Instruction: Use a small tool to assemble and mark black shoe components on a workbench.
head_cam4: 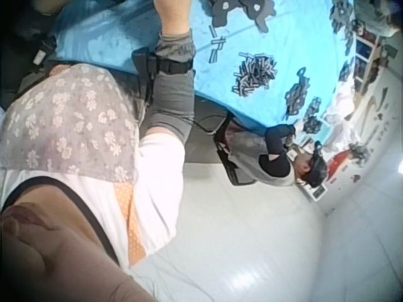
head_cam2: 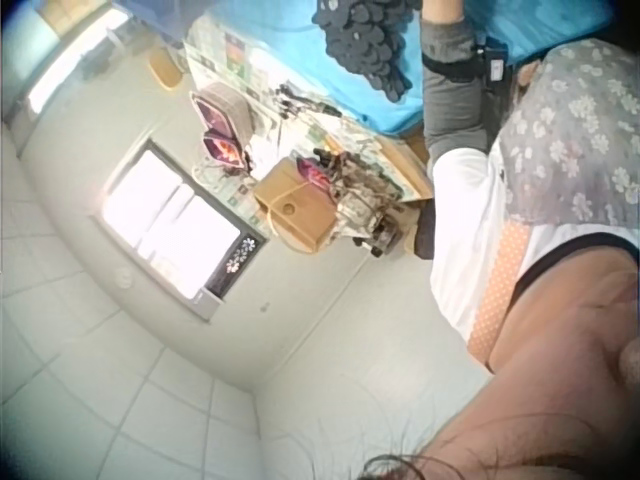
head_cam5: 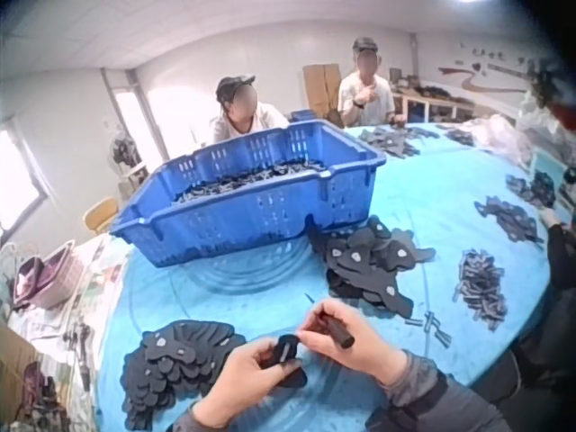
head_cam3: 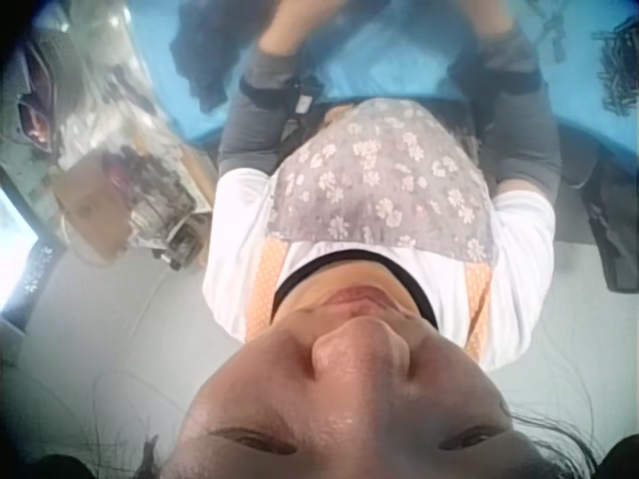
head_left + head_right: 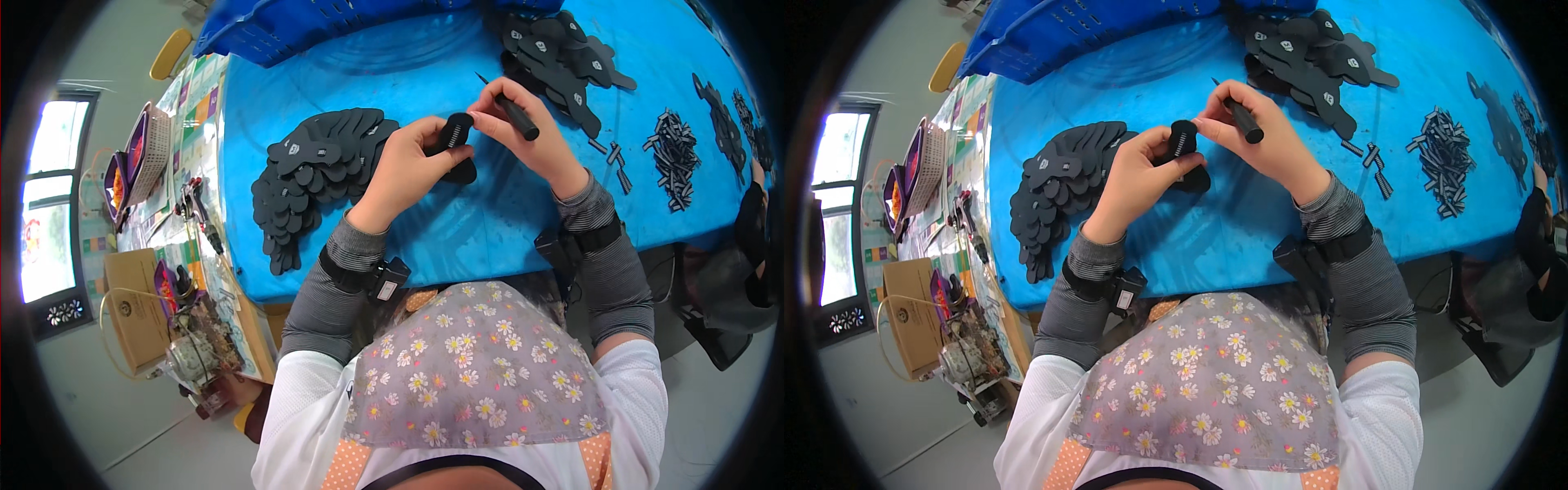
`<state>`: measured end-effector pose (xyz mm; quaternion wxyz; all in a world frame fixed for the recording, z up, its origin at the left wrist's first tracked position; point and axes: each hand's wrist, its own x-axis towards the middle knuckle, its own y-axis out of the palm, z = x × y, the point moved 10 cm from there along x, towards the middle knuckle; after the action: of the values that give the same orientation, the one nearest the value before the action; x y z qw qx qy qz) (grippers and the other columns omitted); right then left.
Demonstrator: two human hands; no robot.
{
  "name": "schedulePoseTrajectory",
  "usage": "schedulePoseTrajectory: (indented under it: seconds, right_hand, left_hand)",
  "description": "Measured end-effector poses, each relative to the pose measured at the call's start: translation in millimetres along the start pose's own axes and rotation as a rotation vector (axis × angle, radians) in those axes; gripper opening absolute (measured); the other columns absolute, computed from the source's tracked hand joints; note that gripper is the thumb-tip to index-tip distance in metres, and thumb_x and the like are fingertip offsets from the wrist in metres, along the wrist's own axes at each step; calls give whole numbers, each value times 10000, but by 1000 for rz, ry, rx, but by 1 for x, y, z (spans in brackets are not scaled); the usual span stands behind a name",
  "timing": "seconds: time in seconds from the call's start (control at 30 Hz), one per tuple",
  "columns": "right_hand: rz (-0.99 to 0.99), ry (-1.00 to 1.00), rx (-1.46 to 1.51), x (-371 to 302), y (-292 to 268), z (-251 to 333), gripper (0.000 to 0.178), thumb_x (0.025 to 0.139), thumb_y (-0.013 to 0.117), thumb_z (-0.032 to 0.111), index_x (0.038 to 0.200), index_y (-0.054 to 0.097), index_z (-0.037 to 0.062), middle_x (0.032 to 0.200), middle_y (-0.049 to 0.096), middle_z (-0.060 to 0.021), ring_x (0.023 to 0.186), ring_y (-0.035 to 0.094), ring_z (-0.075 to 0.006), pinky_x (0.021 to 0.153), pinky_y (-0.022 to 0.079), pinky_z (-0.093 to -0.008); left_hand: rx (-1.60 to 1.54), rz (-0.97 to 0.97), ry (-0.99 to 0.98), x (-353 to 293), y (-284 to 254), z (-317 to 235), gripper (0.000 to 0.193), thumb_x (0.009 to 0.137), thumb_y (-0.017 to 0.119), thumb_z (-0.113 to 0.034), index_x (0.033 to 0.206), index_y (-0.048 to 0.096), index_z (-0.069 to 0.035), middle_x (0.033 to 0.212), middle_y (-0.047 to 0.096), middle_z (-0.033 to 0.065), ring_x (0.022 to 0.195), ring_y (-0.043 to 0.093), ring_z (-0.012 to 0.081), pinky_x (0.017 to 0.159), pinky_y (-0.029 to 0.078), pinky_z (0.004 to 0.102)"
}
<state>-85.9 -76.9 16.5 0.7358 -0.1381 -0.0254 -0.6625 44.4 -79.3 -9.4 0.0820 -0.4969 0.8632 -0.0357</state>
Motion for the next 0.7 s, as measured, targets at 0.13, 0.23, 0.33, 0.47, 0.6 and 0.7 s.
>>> schedulePoseTrajectory:
  seconds: [0.13, 0.23, 0.33, 0.47, 0.6, 0.7]
  right_hand:
    - [-27, -43, 260, -3, 1, 11, 196, 806, 688, 154, 878, 542, 44, 784, 544, 5, 731, 508, -70, 657, 426, -211]
    - [4, -53, 154, -3, 4, 15, 203, 799, 694, 138, 892, 540, 45, 787, 545, 10, 746, 512, -59, 661, 426, -204]
    - [-22, -9, 35, -3, -2, 6, 210, 798, 692, 119, 906, 532, 39, 800, 558, 4, 755, 539, -60, 665, 441, -198]
    - [-93, 102, 283, -3, -7, 0, 206, 811, 670, 99, 924, 513, 28, 813, 572, -21, 741, 600, -94, 673, 487, -201]
    - [-74, 145, 477, -7, 3, -4, 194, 825, 642, 69, 941, 492, 27, 833, 566, -42, 762, 631, -125, 677, 508, -211]
    - [-109, 189, 575, -7, 7, -9, 190, 828, 638, 64, 936, 486, 32, 852, 567, -51, 756, 630, -125, 679, 508, -211]
  left_hand:
    - [-30, 94, -1, -5, 12, -10, 237, 788, 679, -77, 989, 605, 26, 839, 651, 32, 761, 602, 70, 678, 474, 195]
    - [48, 93, 49, -7, 10, -16, 273, 776, 689, -63, 1019, 602, 25, 847, 651, 40, 747, 603, 73, 681, 474, 197]
    - [-15, 24, 60, -5, 1, -22, 304, 769, 691, -46, 1047, 591, 25, 855, 650, 51, 752, 604, 77, 680, 475, 202]
    - [-576, -228, 106, -4, -21, -12, 266, 809, 634, -7, 1062, 553, -3, 914, 624, 61, 827, 602, 109, 738, 483, 237]
    - [-852, -190, 19, -4, -8, 3, 219, 861, 596, -71, 1066, 545, -17, 994, 608, 54, 932, 581, 124, 820, 481, 278]
    - [-661, -196, 50, -4, -2, 7, 182, 868, 607, -115, 1019, 587, -16, 950, 606, 18, 897, 565, 94, 805, 469, 256]
